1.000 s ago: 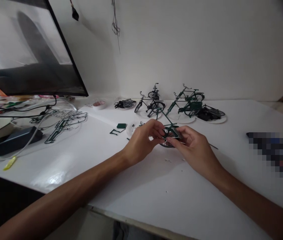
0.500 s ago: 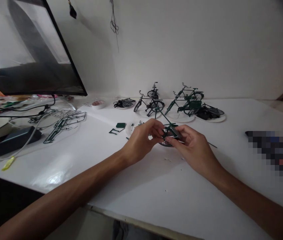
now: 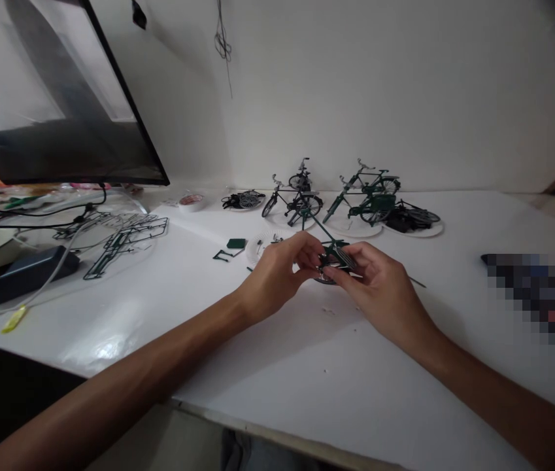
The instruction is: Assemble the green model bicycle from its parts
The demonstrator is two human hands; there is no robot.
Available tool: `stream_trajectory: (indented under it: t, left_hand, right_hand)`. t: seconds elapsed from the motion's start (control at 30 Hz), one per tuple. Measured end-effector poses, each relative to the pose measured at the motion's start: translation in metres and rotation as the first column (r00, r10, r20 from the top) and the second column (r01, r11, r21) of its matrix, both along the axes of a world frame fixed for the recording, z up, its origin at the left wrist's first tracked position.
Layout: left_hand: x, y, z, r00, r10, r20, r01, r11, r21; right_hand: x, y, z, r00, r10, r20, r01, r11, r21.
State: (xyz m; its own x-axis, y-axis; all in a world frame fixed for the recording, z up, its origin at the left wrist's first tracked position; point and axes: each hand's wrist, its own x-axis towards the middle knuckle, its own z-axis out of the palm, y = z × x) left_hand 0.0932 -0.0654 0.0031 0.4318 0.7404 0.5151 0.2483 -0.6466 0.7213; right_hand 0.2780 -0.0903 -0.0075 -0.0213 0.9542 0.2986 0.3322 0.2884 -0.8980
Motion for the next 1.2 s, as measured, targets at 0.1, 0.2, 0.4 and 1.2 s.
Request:
stream_trajectory:
  t: [0.1,0.2,0.4,1.2]
  left_hand:
    - [0.0001,0.0004,-0.002,1.0,0.009,-0.013,-0.009,1.0,0.01]
    - [-0.0002,0.0005,-0.0029,1.0,0.007,-0.006,-0.007,1.0,0.014]
    - [-0.0003,-0.0003,-0.0002,1.0,0.016,-0.018,-0.015,0.999,0.041]
    - [0.0016,-0.0022,-0.004,0.982,0.181,-0.051,-0.181,0.983,-0.003]
  right_hand:
    - [-0.0001,-0.0015,0.0017,1.0,-0.009,0.028,0.008,1.0,0.02]
    - [-0.0001,-0.0026,0.0029,0.999,-0.009,0.038,0.008,0.999,0.036]
    - [-0.0004,-0.0022,0.0021,0.999,-0.001,0.034,-0.001,0.999,0.047]
    - [-0.003,-0.0047,0.0039,0.99,-0.05,0.134,0.032,0.991,0.131]
